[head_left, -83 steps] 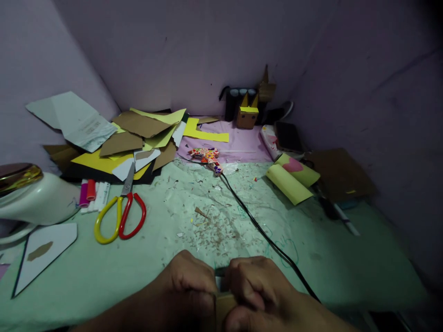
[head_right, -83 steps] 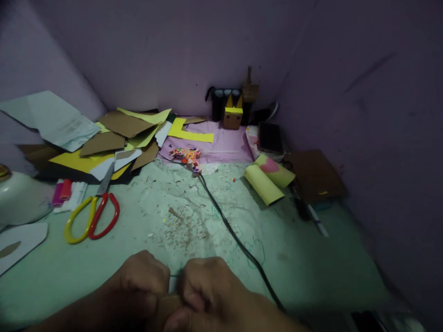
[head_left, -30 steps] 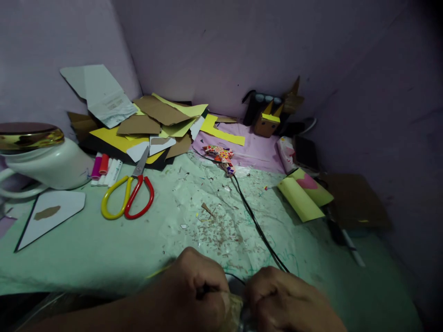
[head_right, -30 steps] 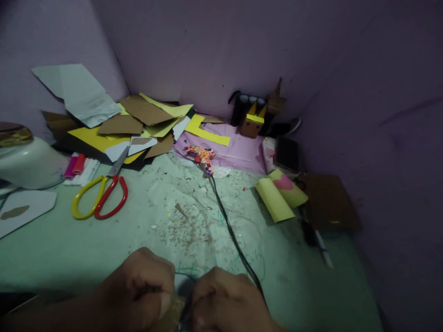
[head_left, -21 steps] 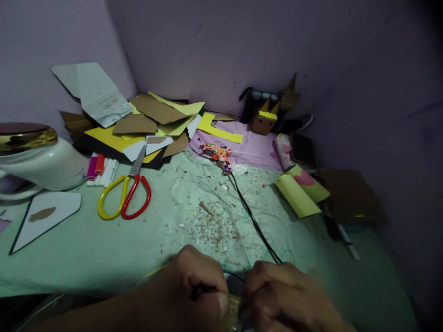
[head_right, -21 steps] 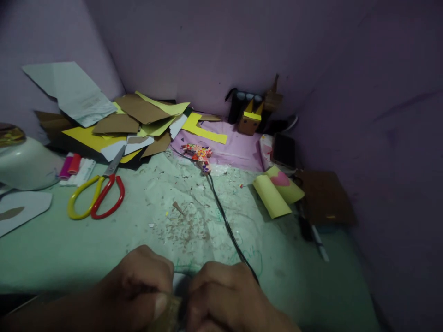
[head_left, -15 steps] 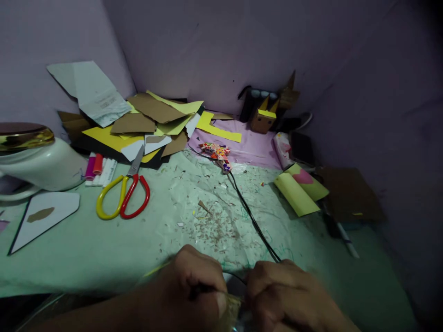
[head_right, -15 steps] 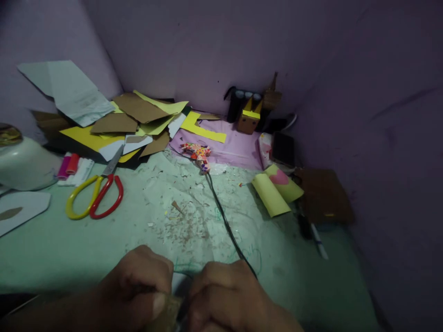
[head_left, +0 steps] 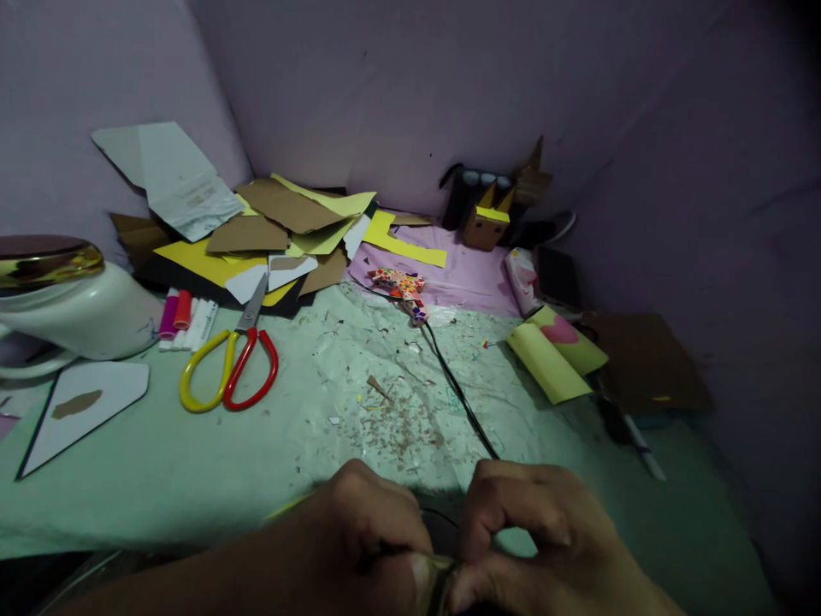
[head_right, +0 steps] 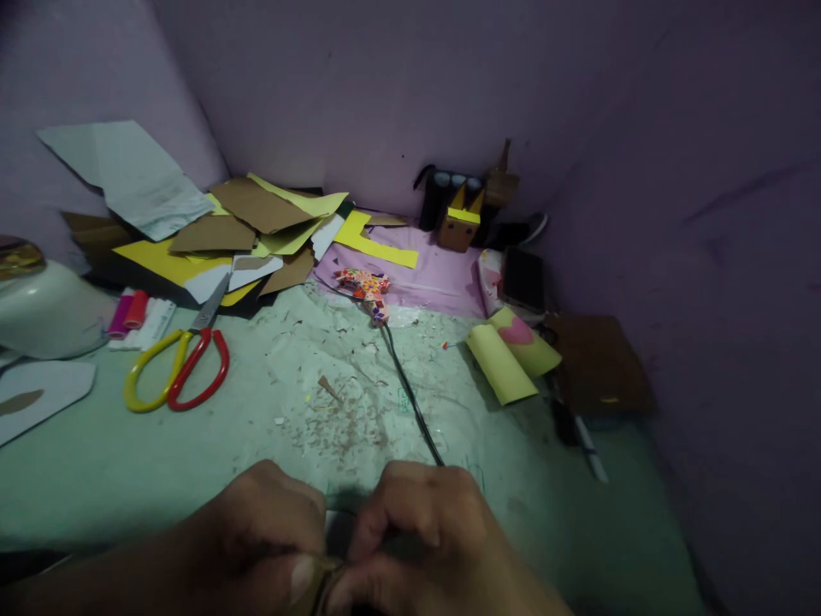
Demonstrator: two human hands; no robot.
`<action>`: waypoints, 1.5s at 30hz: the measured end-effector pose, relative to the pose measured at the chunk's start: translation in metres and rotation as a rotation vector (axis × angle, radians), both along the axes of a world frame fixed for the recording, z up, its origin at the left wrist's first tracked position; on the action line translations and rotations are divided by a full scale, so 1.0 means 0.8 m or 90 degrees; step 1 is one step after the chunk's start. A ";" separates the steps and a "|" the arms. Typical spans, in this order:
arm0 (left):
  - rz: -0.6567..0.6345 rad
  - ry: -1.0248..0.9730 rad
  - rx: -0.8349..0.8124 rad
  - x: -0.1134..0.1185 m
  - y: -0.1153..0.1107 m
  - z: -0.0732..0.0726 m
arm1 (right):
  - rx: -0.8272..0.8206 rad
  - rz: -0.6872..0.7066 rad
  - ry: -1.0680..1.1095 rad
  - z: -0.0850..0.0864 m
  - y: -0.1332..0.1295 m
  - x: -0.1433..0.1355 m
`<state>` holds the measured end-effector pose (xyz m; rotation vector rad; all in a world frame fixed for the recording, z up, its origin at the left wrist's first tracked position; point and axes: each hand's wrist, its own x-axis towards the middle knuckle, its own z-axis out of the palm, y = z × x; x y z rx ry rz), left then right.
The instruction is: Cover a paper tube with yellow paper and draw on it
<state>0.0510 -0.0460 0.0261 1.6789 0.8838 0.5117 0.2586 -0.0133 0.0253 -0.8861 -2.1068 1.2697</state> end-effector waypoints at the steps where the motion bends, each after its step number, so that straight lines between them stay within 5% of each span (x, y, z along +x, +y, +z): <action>1: 0.013 0.004 -0.004 0.000 -0.001 0.002 | -0.013 -0.001 -0.022 0.002 0.001 -0.001; 6: 0.053 0.019 0.051 0.006 -0.004 0.007 | -0.113 0.037 -0.129 0.014 0.004 -0.003; 10: 0.024 0.039 0.083 0.014 -0.003 0.000 | -0.065 0.072 -0.131 0.020 0.011 -0.003; 12: 0.089 0.045 0.084 0.013 0.003 -0.002 | -0.054 0.080 -0.079 0.017 0.021 -0.002; 14: 0.236 0.063 0.116 0.004 0.014 -0.001 | -0.031 0.023 0.000 0.009 0.036 -0.001; 17: 0.386 0.099 0.161 -0.019 0.041 0.008 | 0.006 -0.186 0.091 -0.010 0.055 -0.006; 24: 0.299 0.330 0.053 -0.032 0.082 0.019 | -0.171 -0.365 0.226 -0.037 0.054 -0.034; 29: 0.247 0.268 0.114 -0.029 0.082 0.004 | -0.325 -0.246 0.236 -0.049 0.058 -0.037; 34: 0.355 0.139 0.119 -0.025 0.089 -0.007 | -0.330 -0.348 0.313 -0.060 0.063 -0.040; 39: 0.461 -0.187 -0.015 -0.026 0.100 -0.027 | -0.445 -0.476 0.435 -0.057 0.070 -0.043; 45: 0.455 -0.296 -0.052 -0.023 0.103 -0.045 | -0.471 -0.424 0.444 -0.060 0.072 -0.045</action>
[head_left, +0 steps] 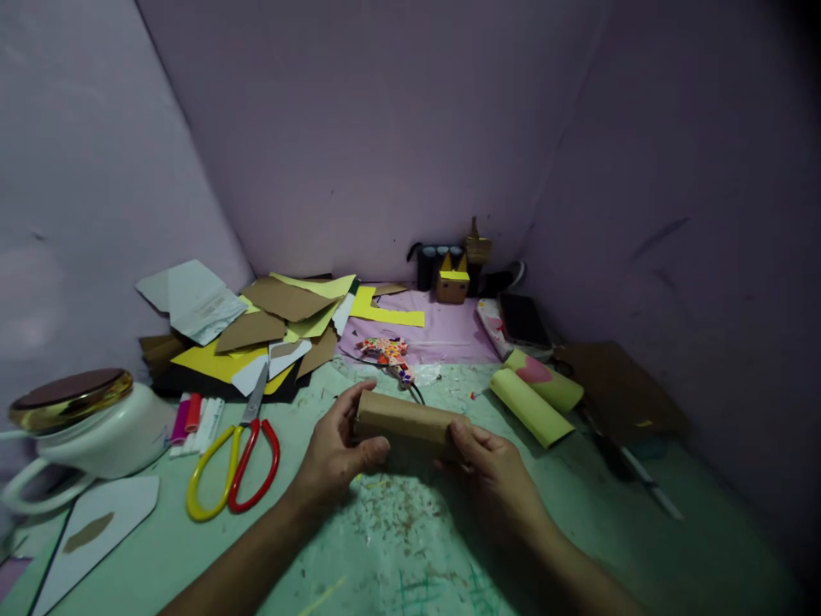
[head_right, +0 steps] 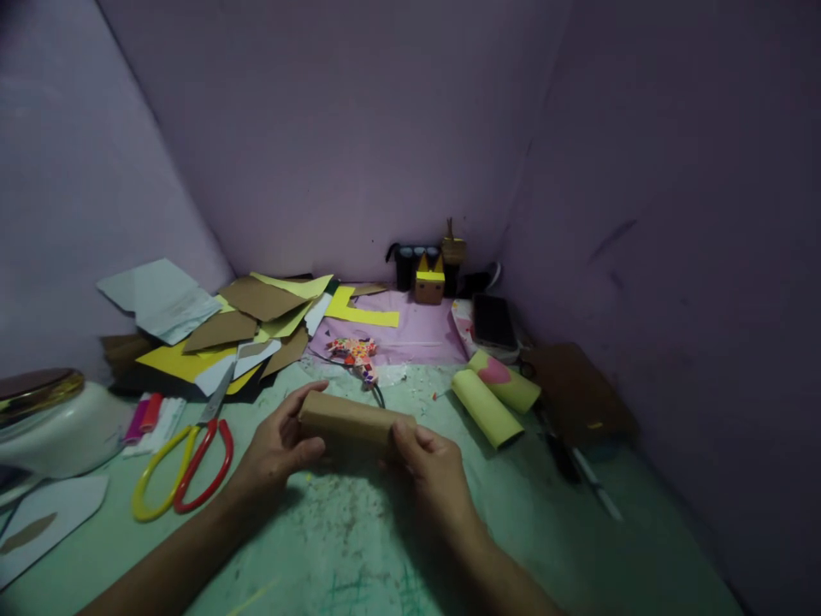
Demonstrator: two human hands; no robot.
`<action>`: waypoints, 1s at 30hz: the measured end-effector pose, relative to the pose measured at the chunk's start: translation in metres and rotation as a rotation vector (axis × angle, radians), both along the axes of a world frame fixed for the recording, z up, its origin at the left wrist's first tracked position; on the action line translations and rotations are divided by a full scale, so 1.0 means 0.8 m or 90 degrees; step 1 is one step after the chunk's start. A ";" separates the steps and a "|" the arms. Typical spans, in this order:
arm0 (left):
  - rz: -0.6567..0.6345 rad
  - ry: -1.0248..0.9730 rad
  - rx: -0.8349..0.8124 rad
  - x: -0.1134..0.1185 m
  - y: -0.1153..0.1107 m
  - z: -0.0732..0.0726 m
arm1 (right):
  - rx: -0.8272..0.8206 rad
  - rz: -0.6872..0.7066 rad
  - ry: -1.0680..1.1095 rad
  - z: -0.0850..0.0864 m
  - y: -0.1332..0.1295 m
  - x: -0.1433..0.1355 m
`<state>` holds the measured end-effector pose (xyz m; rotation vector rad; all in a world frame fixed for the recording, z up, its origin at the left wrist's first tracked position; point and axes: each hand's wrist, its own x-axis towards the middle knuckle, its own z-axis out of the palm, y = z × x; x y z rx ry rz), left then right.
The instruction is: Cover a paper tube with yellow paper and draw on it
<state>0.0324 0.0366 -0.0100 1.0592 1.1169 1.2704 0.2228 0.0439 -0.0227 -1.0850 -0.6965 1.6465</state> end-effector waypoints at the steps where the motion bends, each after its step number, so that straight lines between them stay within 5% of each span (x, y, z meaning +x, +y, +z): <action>1: 0.010 0.009 0.005 0.001 -0.001 0.000 | 0.014 0.015 -0.004 -0.002 -0.001 0.000; 5: 0.045 0.033 0.017 0.004 -0.005 0.008 | 0.066 0.046 -0.057 -0.009 -0.003 0.003; 11: 0.089 0.037 0.014 0.008 -0.008 0.011 | 0.095 -0.032 -0.126 -0.009 -0.005 0.001; 19: 0.132 -0.027 -0.046 0.001 0.003 0.006 | 0.041 0.006 0.117 0.014 0.006 0.009; 30: 0.140 -0.029 -0.046 -0.002 0.002 -0.002 | 0.121 0.050 -0.022 0.010 0.005 0.014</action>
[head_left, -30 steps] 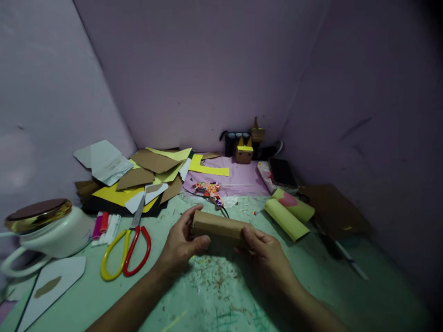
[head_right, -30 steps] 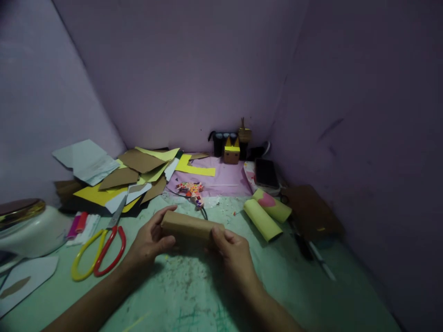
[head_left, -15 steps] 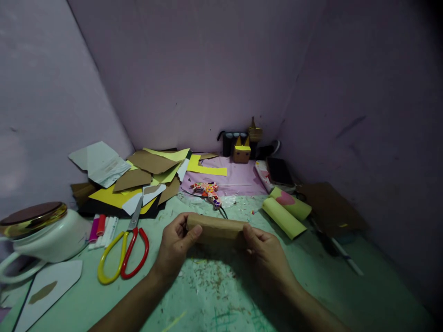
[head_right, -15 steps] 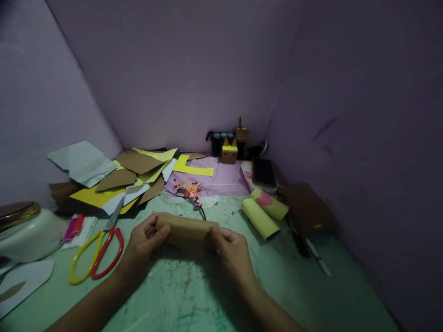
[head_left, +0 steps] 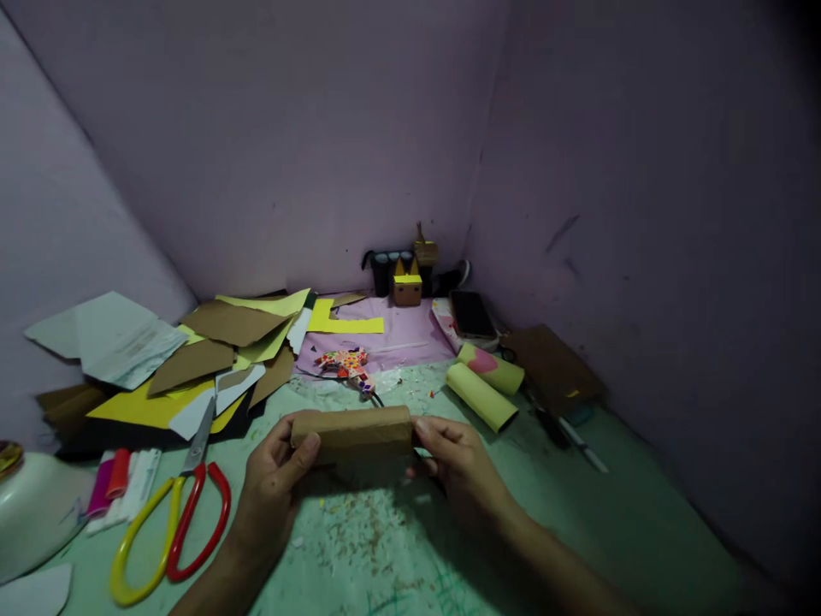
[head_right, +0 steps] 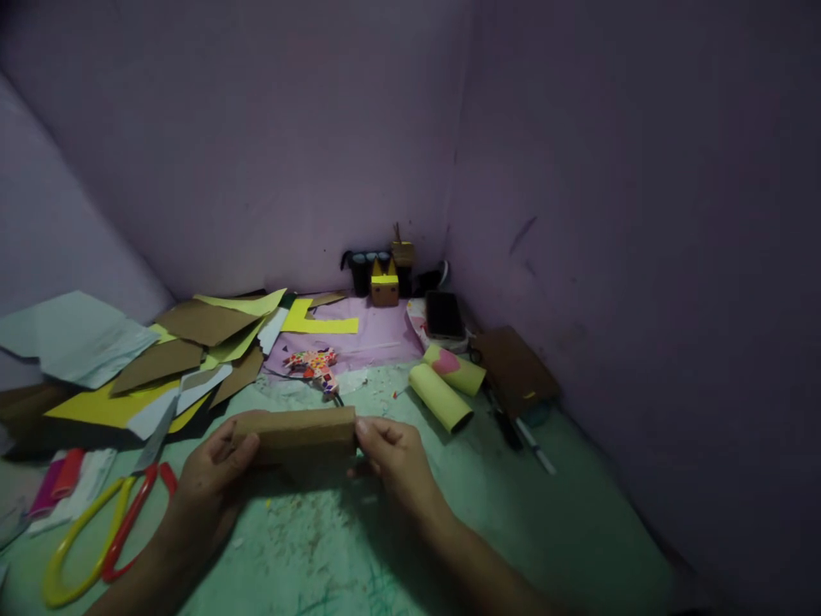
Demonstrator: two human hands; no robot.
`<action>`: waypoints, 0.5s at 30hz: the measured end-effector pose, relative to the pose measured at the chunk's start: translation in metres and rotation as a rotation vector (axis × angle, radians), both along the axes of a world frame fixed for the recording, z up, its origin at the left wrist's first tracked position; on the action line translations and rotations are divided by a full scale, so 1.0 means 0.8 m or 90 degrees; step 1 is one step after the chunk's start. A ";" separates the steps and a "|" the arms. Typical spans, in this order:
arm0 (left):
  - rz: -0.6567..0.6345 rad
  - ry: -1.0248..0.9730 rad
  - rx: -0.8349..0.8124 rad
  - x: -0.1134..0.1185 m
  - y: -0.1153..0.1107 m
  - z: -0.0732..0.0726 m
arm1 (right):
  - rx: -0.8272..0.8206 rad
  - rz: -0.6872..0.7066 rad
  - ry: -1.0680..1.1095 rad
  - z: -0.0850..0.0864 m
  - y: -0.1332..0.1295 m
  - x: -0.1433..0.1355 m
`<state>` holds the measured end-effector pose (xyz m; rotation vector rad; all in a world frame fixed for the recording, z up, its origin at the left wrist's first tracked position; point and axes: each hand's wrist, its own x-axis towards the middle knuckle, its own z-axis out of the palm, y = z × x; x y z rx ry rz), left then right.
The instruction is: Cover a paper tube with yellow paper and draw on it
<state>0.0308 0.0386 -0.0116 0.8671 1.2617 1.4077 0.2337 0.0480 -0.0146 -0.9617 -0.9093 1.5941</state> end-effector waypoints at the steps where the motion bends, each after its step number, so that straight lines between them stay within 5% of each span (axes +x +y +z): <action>1: 0.004 0.008 0.002 0.000 0.000 0.000 | 0.007 -0.002 -0.015 -0.001 0.000 -0.001; 9: -0.001 0.137 0.103 0.019 -0.018 0.015 | -0.004 -0.048 -0.015 -0.006 0.000 -0.003; 15: -0.005 0.189 0.172 0.018 -0.024 0.013 | -0.073 0.013 0.039 -0.014 -0.004 -0.008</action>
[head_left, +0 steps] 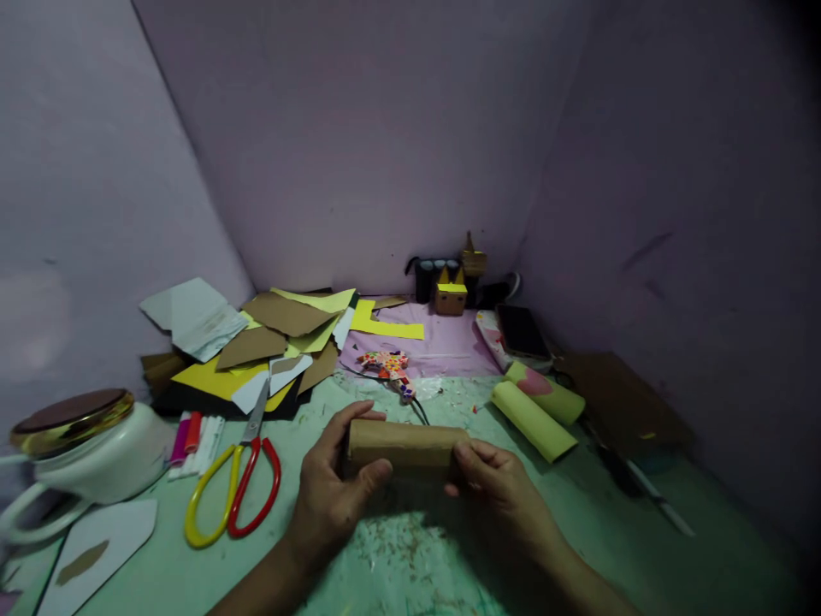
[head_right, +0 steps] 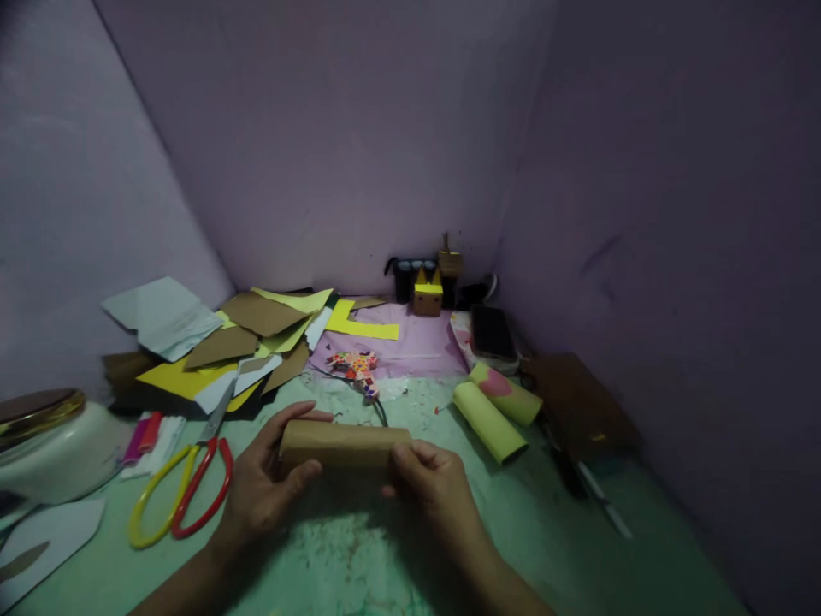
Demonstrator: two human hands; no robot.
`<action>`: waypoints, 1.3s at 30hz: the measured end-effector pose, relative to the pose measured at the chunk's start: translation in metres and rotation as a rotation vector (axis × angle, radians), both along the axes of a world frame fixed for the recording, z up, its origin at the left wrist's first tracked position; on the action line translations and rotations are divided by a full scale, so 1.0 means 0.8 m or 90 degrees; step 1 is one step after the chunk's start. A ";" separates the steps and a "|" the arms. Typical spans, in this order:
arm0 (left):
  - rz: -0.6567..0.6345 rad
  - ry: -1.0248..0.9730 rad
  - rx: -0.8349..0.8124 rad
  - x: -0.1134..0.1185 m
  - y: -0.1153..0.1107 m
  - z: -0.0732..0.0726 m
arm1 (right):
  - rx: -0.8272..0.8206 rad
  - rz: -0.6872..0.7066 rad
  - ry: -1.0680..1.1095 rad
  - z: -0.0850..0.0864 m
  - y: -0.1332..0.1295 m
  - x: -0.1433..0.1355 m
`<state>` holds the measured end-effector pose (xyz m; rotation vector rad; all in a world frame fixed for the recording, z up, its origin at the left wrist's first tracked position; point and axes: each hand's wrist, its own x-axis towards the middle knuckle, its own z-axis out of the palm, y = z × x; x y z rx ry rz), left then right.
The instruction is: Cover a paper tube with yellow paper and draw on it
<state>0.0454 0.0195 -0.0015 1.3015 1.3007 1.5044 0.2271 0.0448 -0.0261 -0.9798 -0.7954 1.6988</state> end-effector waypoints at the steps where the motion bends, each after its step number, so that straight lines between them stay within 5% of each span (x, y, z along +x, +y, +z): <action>1: 0.002 0.003 -0.005 -0.001 -0.001 0.000 | -0.012 0.000 0.003 -0.001 -0.001 -0.001; 12: -0.035 -0.047 -0.131 -0.012 0.002 -0.006 | 0.094 -0.095 -0.223 -0.011 0.001 0.005; 20: -0.092 -0.095 -0.140 -0.010 0.003 -0.018 | 0.104 -0.152 -0.142 -0.008 0.005 0.010; 26: -0.181 0.021 0.036 -0.010 -0.009 -0.010 | -0.026 -0.059 0.028 0.005 0.008 -0.003; 32: -0.115 0.221 0.158 -0.016 -0.016 -0.006 | -0.129 0.055 0.082 0.021 -0.003 -0.011; 39: -0.127 0.163 0.148 -0.021 -0.015 -0.001 | -0.018 0.035 -0.166 0.008 0.001 0.002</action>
